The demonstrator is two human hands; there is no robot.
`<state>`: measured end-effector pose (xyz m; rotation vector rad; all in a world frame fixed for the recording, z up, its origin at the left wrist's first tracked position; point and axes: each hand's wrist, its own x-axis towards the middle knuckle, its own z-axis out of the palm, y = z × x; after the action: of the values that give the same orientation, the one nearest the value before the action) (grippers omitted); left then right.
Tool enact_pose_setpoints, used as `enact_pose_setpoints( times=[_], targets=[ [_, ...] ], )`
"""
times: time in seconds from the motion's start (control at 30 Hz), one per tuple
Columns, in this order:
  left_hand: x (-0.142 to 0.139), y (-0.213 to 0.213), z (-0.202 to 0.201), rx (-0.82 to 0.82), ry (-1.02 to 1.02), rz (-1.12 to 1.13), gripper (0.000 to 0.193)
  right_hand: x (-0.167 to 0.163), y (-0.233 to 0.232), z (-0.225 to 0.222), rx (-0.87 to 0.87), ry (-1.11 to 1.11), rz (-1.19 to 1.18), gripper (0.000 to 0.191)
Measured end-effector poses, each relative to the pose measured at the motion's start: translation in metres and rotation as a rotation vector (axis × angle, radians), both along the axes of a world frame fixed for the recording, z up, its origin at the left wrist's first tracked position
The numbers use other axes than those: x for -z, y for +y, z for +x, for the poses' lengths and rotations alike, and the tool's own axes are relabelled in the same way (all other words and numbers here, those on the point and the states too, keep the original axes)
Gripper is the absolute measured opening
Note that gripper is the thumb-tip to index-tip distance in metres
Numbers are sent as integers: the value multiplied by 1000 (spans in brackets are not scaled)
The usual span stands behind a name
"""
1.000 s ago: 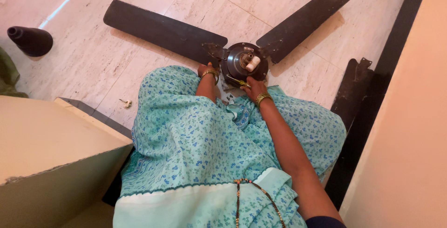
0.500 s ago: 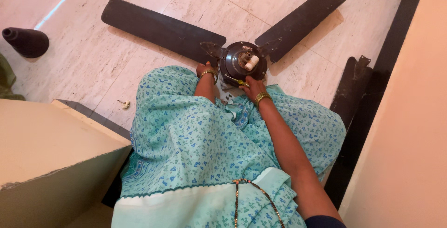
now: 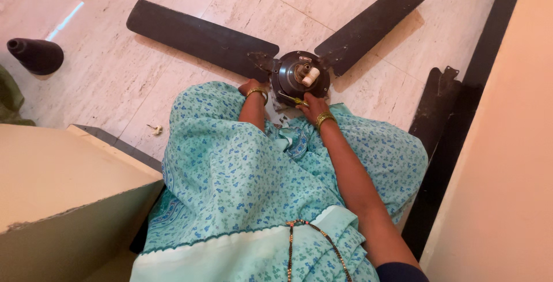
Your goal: The person sits on the floor beside a ceiling fan lying on the floor and uses a screwdriver to loosen and tighten screws on the fan's blade arms and motor housing. They reposition the blades and handle small fasteners while working around the fan hub.
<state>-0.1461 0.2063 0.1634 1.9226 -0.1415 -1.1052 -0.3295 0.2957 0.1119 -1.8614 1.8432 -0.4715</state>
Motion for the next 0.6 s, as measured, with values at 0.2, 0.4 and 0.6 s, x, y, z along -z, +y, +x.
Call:
enact_pose_setpoints(
  times=[0.2,0.4,0.6],
  targets=[
    [10,-8,2,-193,109,-233,25,1,-1,-1,2,5,-4,38],
    [20,-7,0,-85,583,-616,13,1,-1,-3,33,-32,60,44],
    [25,-8,-5,203,630,-520,23,-3,-3,-3,42,-30,61,45]
  ],
)
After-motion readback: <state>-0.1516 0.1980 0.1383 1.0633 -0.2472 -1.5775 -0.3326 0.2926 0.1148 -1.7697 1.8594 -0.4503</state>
